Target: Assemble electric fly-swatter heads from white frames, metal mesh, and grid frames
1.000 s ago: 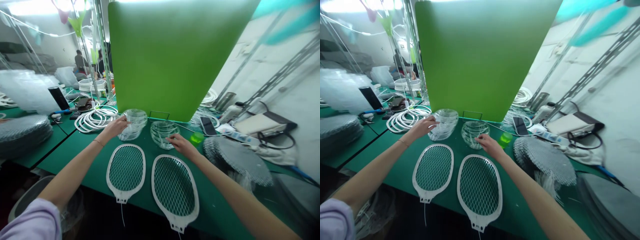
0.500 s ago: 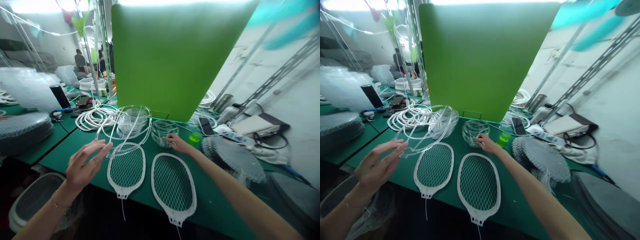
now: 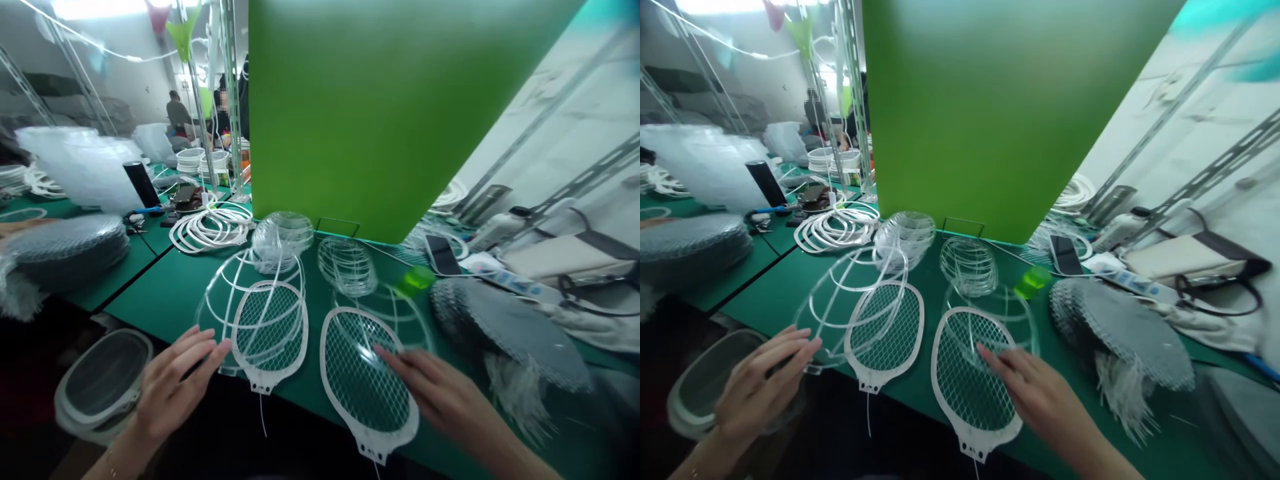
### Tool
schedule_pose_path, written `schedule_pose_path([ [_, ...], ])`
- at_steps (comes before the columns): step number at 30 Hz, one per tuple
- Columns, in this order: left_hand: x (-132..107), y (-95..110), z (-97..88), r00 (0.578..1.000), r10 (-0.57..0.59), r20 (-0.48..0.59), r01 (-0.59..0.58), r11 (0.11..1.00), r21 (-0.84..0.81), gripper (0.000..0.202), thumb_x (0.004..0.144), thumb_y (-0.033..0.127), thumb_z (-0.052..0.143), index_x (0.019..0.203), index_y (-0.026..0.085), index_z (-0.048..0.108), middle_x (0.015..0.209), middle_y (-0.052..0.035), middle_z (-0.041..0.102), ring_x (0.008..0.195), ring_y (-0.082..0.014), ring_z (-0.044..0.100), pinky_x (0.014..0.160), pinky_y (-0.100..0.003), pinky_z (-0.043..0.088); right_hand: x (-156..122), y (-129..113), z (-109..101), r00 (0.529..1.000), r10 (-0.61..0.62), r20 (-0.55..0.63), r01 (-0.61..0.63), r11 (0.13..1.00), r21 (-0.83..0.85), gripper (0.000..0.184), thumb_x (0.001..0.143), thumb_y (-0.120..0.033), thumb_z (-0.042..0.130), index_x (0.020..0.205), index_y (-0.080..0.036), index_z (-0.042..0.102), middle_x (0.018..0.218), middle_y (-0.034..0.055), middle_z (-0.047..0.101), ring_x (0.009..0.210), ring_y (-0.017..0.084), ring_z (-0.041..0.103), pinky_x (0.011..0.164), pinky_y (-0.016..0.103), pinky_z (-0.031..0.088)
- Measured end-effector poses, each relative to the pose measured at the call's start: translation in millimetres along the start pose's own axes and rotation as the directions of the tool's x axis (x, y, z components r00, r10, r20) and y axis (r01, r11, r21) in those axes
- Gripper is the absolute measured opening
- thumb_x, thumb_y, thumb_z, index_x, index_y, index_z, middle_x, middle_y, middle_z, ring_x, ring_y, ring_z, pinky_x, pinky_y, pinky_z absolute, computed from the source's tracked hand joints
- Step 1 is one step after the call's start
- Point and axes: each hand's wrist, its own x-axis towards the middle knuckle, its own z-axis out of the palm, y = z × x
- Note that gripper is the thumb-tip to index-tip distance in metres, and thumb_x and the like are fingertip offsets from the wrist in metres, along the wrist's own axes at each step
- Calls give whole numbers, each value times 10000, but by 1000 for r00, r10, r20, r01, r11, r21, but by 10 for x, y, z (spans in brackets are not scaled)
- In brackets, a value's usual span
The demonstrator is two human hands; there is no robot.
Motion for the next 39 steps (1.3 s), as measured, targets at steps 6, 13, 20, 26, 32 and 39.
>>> schedule_pose_path([
  [6,-248,93,141,997,31,75,-24,996,-89,426,872,-42,639,1262,129,647,969,-44,731,982,-195,727,955,-368,608,-352,-248,-130,979,-58,197,32,991,132,566,754,-244,684,1297,-400,653,1064,58,751,939,279,705,766,381,588],
  [13,-292,140,243,975,170,145,-156,982,-107,291,913,12,598,1180,91,684,965,-40,759,1004,-198,722,1022,-363,564,1401,-426,449,745,618,253,-577,405,710,444,796,-431,721,1212,-277,703,1117,60,730,917,215,684,674,287,579],
  [20,-90,-71,373,910,115,399,-31,977,-212,419,947,377,579,1324,196,610,1203,-82,707,1200,-268,631,1143,-496,417,2093,-256,1167,587,605,538,-686,18,728,193,792,-301,735,755,-111,735,580,15,639,476,99,554,409,200,453],
  [26,322,-416,1086,739,-191,646,252,968,-2,476,1004,475,417,1340,200,614,1455,-125,541,1395,-330,442,1147,-562,368,2004,-229,1283,539,653,532,-744,74,664,178,834,-276,676,780,-115,727,608,29,652,480,110,562,433,223,485],
  [32,201,-546,1594,633,-198,749,257,966,37,517,983,524,437,1236,148,685,1495,-154,493,1451,-345,351,1195,-579,263,1966,-306,1326,589,693,416,-780,353,517,242,890,-258,564,769,-130,730,678,54,653,548,160,591,550,288,505],
  [39,140,-598,1646,661,-153,735,245,969,-18,504,953,533,479,1164,148,724,1490,-141,494,1468,-338,314,1221,-549,214,2030,-355,1400,800,571,185,-600,753,270,182,906,-208,574,999,-134,712,1069,133,620,1029,243,598,886,329,466],
])
